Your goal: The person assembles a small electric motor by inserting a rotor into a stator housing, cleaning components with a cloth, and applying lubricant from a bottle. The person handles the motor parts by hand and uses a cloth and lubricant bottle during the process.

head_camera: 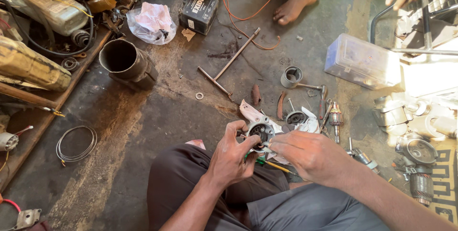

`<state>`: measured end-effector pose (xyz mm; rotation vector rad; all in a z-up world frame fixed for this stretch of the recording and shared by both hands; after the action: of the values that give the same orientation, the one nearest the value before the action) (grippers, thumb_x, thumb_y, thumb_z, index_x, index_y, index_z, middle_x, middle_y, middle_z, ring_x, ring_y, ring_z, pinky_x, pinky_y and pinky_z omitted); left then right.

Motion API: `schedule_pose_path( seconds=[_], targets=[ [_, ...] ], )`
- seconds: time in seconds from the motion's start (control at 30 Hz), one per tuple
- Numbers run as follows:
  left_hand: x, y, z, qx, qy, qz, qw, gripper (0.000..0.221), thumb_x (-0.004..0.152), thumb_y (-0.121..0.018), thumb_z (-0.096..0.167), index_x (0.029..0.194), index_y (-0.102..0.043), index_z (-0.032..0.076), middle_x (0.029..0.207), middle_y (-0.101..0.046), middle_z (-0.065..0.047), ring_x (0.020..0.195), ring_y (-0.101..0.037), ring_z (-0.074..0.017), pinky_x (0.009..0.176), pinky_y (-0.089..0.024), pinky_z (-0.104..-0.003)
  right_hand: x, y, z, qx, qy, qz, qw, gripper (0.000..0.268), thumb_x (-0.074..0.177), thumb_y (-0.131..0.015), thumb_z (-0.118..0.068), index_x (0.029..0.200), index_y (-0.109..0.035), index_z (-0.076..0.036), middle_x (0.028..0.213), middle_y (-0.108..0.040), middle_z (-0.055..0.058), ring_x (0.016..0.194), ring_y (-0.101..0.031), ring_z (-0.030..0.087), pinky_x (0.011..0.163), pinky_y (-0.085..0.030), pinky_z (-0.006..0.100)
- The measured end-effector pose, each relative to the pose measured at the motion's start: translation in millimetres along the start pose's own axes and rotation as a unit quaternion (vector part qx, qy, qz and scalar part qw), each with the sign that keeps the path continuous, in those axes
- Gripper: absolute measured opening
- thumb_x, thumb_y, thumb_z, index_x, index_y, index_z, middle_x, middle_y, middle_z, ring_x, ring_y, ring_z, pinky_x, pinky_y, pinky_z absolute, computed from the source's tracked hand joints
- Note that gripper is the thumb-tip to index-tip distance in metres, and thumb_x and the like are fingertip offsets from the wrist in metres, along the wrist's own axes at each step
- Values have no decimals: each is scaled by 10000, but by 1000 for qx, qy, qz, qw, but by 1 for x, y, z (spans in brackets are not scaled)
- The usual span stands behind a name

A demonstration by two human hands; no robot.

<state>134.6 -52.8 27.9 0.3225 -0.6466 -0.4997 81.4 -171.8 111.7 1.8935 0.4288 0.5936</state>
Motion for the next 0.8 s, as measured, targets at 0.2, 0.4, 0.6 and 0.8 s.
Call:
schedule_pose_path(
  seconds=[0.2,0.4,0.6,0.8],
  targets=[
    [0,3,2,-4,-13,2,1000,485,673,-810,11,1128,-670,106,1224,-487,-213,1017,-626,-410,783,-554,-465,0,2,6,46,-16,41,998,318,757,-729,-2,1071,-699,-33,1068,-762,112,955,-750,287,805,-605,385],
    [0,4,5,20,-31,1,999,496,674,-823,19,1141,-670,93,1225,-516,-228,995,-632,-402,768,-563,-469,0,5,4,49,-18,60,997,295,757,-779,-26,1044,-715,-50,1045,-774,84,919,-755,254,772,-603,365],
    [-4,10,22,95,-113,62,987,432,774,-775,-24,1182,-645,30,1179,-505,-156,1088,-642,-346,826,-587,-419,-5,4,1,23,-14,83,996,292,742,-795,-32,1024,-722,-52,1046,-770,79,918,-750,245,795,-605,373],
    [-3,10,22,74,-104,59,990,442,768,-774,-23,1188,-646,26,1164,-494,-174,1070,-617,-372,812,-561,-449,-14,4,0,6,-23,112,993,354,755,-786,-23,1099,-713,-53,1086,-769,81,959,-756,249,820,-612,368]
  ],
)
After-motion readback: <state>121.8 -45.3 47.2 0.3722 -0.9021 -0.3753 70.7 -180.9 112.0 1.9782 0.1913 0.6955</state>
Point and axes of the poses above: each hand's wrist, its own x-axis towards the middle knuckle, its own y-axis out of the back of the hand, z = x × y, the point moved 9 cm from there along x, towards the middle knuckle
